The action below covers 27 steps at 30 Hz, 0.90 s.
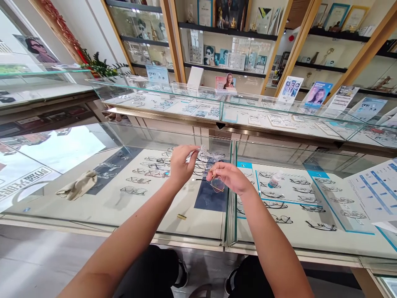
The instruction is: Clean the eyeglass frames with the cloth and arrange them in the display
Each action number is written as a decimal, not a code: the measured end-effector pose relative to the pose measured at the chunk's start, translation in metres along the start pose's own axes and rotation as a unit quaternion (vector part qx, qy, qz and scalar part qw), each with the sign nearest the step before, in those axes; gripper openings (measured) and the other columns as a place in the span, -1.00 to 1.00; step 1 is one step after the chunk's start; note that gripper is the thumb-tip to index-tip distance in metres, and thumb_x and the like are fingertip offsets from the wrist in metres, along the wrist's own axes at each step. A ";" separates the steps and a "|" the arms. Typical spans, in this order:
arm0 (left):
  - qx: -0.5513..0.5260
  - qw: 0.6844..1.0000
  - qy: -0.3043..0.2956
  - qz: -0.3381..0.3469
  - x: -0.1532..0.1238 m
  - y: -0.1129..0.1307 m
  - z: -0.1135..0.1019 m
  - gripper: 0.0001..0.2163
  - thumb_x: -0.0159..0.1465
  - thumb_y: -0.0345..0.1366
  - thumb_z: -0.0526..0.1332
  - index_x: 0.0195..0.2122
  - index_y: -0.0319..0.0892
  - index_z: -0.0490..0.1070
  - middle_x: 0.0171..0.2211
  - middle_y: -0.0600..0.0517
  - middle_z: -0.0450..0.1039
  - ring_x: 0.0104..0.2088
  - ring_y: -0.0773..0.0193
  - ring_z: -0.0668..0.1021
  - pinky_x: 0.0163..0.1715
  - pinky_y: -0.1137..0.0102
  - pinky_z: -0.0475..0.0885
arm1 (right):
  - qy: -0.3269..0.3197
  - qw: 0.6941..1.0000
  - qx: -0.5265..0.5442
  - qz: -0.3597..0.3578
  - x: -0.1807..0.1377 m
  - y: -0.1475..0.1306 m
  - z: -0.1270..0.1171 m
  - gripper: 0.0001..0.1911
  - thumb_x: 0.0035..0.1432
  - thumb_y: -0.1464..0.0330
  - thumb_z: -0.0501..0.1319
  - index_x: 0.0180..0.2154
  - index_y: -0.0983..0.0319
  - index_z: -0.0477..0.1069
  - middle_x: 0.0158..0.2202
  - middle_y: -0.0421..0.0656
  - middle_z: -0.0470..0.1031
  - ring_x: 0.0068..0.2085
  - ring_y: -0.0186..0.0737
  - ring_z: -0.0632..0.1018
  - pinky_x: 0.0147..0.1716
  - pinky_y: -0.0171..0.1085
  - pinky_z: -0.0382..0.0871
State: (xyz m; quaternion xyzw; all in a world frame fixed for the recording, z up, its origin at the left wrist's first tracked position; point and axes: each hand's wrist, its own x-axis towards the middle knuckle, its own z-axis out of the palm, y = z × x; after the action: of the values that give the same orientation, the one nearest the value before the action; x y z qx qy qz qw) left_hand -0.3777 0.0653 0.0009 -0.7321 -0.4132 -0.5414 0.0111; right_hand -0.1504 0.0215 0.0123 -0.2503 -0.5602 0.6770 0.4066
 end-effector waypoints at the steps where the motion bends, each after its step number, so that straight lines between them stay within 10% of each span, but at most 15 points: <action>1: -0.002 1.000 -0.007 0.007 0.000 0.003 -0.002 -0.72 0.52 -0.19 0.14 0.05 -0.07 0.62 -0.06 -0.12 0.73 0.01 0.01 0.67 0.14 0.08 0.41 | 0.001 1.000 0.008 -0.002 0.000 0.001 0.001 -0.69 0.14 0.06 0.49 -0.40 0.12 0.54 -0.33 -0.12 0.61 -0.18 -0.04 0.58 0.02 -0.03 0.43; 7: 0.008 1.000 0.020 0.016 -0.016 0.016 -0.041 -0.48 0.35 -0.36 0.12 0.35 -0.16 0.38 0.38 -0.20 0.48 0.38 -0.04 0.49 0.40 0.03 0.29 | 0.040 0.997 0.043 -0.041 -0.004 0.002 0.004 -0.59 0.01 -0.02 0.54 -0.45 0.08 0.46 -0.40 -0.15 0.46 -0.22 -0.02 0.52 -0.05 0.03 0.44; 13: 0.167 0.980 0.021 -0.102 -0.058 -0.033 -0.129 -0.63 0.39 -0.31 0.15 0.20 -0.17 0.47 0.17 -0.22 0.59 0.22 -0.10 0.55 0.30 0.02 0.33 | 0.045 0.993 0.079 -0.069 -0.011 0.002 -0.004 -0.58 -0.04 -0.01 0.57 -0.50 0.03 0.43 -0.42 -0.16 0.34 -0.27 -0.04 0.44 -0.13 0.07 0.43; 20: 0.384 0.816 -0.046 -0.430 -0.094 -0.124 -0.249 -0.59 0.37 -0.28 0.22 0.23 -0.25 0.44 0.29 -0.43 0.40 0.31 -0.35 0.42 0.26 -0.09 0.31 | 0.007 0.995 0.078 -0.068 -0.011 0.006 -0.015 -0.62 0.00 0.04 0.58 -0.46 0.05 0.46 -0.38 -0.15 0.37 -0.23 -0.11 0.53 -0.18 -0.09 0.58; 27: 0.270 0.781 -0.072 -0.559 -0.092 -0.155 -0.293 -0.80 0.27 -0.20 0.43 -0.15 -0.17 0.55 -0.09 -0.24 0.64 0.06 -0.19 0.61 0.05 0.11 0.48 | -0.020 0.992 0.105 -0.068 -0.012 0.007 -0.019 -0.69 0.07 0.12 0.55 -0.41 0.06 0.48 -0.34 -0.18 0.41 -0.19 -0.18 0.56 -0.13 -0.22 0.64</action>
State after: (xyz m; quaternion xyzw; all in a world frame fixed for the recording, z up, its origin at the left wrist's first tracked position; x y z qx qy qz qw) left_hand -0.7098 -0.0230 -0.0189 -0.3768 -0.8787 -0.2645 -0.1265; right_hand -0.1301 0.0217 -0.0007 -0.1536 -0.5098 0.7079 0.4641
